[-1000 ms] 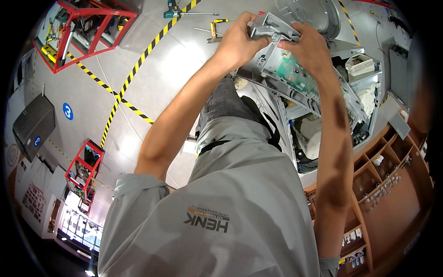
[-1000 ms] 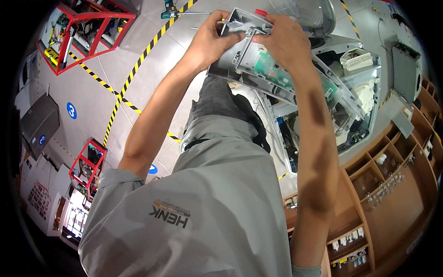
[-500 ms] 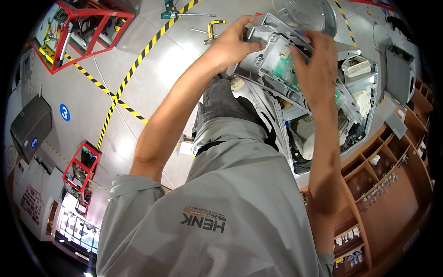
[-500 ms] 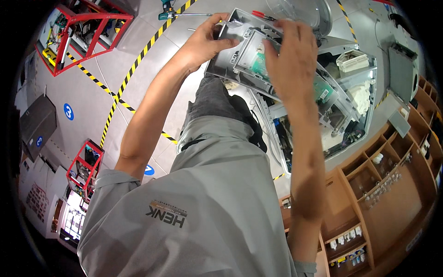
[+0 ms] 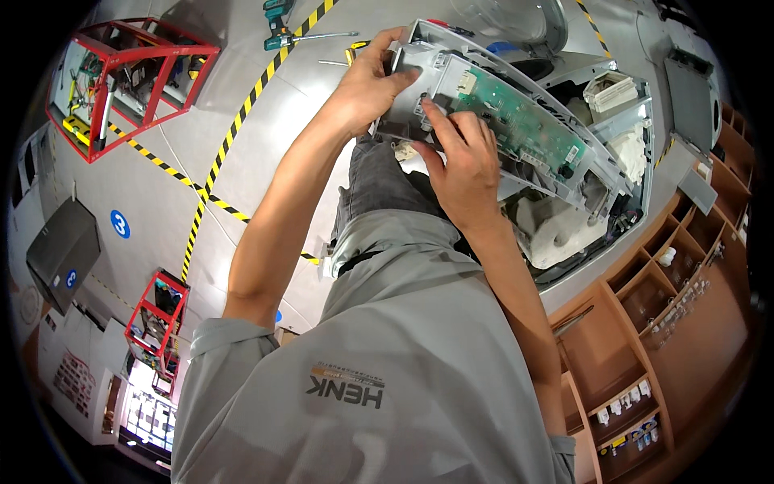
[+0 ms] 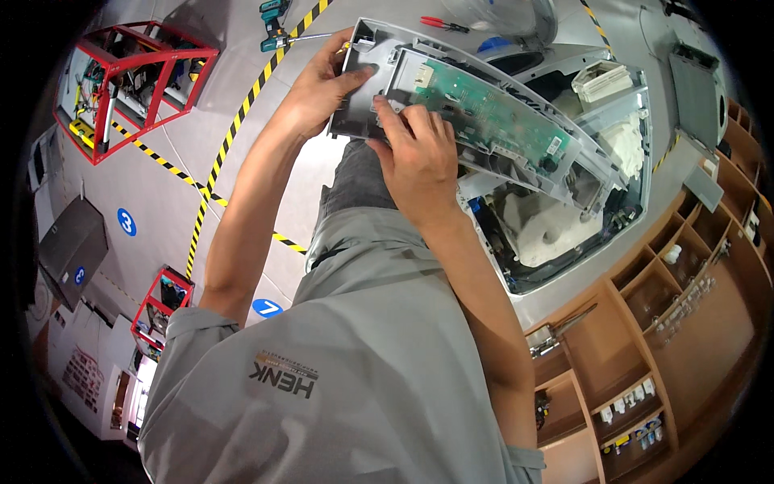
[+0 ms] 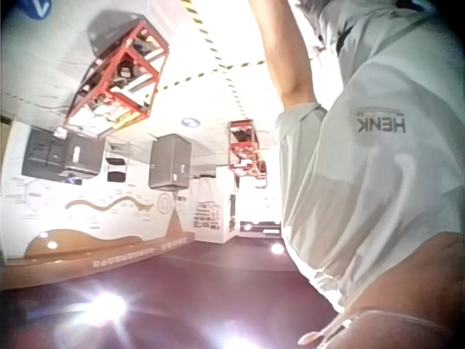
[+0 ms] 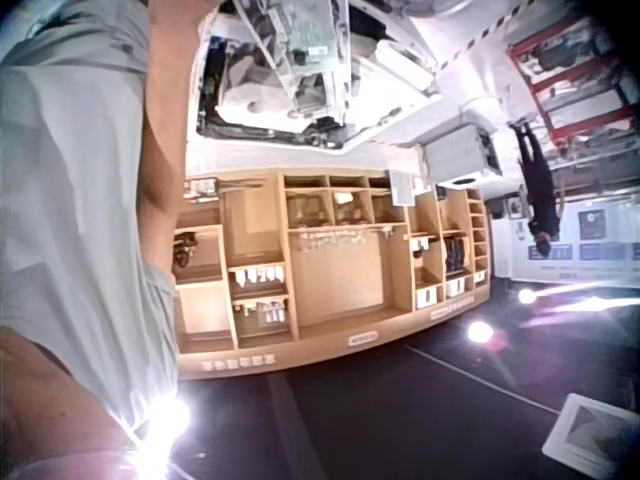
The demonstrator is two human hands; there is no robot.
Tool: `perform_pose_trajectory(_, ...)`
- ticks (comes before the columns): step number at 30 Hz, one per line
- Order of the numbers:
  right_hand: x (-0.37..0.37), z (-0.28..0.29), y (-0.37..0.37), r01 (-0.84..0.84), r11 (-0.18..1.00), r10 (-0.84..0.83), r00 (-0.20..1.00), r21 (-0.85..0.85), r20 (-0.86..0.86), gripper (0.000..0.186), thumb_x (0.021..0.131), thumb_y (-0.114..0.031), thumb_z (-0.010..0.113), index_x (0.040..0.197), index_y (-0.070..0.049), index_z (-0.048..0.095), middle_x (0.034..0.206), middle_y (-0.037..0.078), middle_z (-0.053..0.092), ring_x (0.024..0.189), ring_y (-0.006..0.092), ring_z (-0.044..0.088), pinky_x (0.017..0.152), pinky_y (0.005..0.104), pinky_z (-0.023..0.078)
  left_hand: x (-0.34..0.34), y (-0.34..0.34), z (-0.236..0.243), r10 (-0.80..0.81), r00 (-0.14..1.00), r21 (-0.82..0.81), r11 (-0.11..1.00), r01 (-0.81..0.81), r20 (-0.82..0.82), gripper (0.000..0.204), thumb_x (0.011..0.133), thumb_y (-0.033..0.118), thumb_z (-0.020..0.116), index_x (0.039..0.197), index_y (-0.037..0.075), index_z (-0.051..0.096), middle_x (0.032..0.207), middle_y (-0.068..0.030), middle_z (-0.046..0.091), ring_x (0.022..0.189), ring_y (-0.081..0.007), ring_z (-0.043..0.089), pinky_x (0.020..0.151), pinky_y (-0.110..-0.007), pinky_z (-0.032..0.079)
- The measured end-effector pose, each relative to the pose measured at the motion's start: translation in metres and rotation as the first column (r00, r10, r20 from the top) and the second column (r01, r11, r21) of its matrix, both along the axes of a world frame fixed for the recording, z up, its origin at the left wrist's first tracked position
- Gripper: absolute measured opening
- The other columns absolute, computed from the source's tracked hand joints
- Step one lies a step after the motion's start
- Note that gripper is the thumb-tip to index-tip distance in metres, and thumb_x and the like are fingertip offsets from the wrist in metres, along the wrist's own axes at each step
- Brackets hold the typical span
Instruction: The person removes a circuit board from the back of an appliance control panel by hand and then reattaches it. They then turn the selection knob on the front of the panel while another person holds it.
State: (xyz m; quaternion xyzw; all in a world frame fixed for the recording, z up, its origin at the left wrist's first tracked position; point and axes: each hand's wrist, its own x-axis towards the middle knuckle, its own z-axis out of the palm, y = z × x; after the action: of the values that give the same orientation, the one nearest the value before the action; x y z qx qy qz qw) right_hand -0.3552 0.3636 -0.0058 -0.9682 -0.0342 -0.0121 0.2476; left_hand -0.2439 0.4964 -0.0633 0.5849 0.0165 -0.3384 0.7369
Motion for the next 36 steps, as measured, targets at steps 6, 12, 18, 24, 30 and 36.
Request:
perform_pose_trajectory(6,-0.010,0.007,0.001,0.155,0.979,-0.147,0.987,0.134,-0.063,0.045,0.076,-0.016,0.071,0.119,-0.007,0.059,0.094,0.009,0.052,0.089,0.0275,0.053,0.080,0.0376,0.042,0.000,-0.003,-0.007,0.029,1.000,-0.022,0.999,-0.029,-0.011,0.052,0.087,0.000,0.061,0.134,0.006,0.040,0.108,-0.0115,0.060,0.097,-0.0156,0.059,0.082,-0.028,0.050)
perform_pose_trajectory(12,-0.020,0.004,-0.029,0.125,0.981,-0.117,0.991,-0.146,0.059,0.043,0.080,-0.024,0.068,0.117,-0.002,0.059,0.117,0.012,0.055,0.108,0.0293,0.051,0.093,0.0426,0.038,-0.002,-0.002,-0.012,0.043,0.999,0.003,0.999,-0.043,-0.022,0.052,0.086,0.001,0.063,0.133,0.005,0.042,0.110,-0.0111,0.060,0.095,-0.0155,0.060,0.082,-0.027,0.050)
perform_pose_trajectory(18,-0.025,-0.006,-0.024,0.031,0.967,-0.027,0.999,-0.253,0.019,0.045,0.083,-0.029,0.064,0.117,-0.001,0.059,0.129,0.014,0.053,0.122,0.0306,0.046,0.104,0.0431,0.032,-0.003,-0.004,-0.004,0.065,0.996,-0.010,0.998,-0.065,-0.063,0.056,0.087,0.002,0.061,0.138,0.006,0.037,0.104,-0.0130,0.060,0.090,-0.0163,0.059,0.077,-0.028,0.048)
perform_pose_trajectory(24,-0.025,-0.008,-0.019,0.092,0.966,-0.081,0.995,-0.242,0.054,0.047,0.082,-0.030,0.064,0.116,0.001,0.059,0.126,0.015,0.055,0.122,0.0309,0.045,0.106,0.0466,0.028,-0.001,-0.004,-0.010,0.067,0.996,-0.018,0.998,-0.068,-0.053,0.047,0.088,-0.002,0.057,0.134,0.006,0.044,0.107,-0.0117,0.060,0.093,-0.0151,0.058,0.081,-0.026,0.047)
perform_pose_trajectory(30,-0.027,-0.007,-0.027,0.097,0.988,-0.096,0.995,-0.124,0.014,0.053,0.079,-0.031,0.066,0.122,-0.002,0.056,0.131,0.015,0.051,0.126,0.0310,0.042,0.109,0.0474,0.025,-0.002,-0.008,-0.001,0.095,0.993,0.049,0.995,-0.091,-0.076,0.048,0.089,0.001,0.058,0.135,0.005,0.043,0.112,-0.0108,0.060,0.099,-0.0149,0.057,0.084,-0.027,0.047)
perform_pose_trajectory(36,-0.054,0.000,-0.070,0.314,0.943,-0.297,0.944,-0.110,0.142,0.049,0.078,-0.022,0.068,0.121,-0.004,0.054,0.135,0.020,0.041,0.121,0.0372,0.042,0.104,0.0499,0.032,0.004,-0.005,-0.006,0.045,0.997,0.099,0.994,-0.039,-0.065,0.040,0.089,0.001,0.057,0.128,0.006,0.048,0.111,-0.0073,0.060,0.096,-0.0138,0.059,0.082,-0.026,0.048)
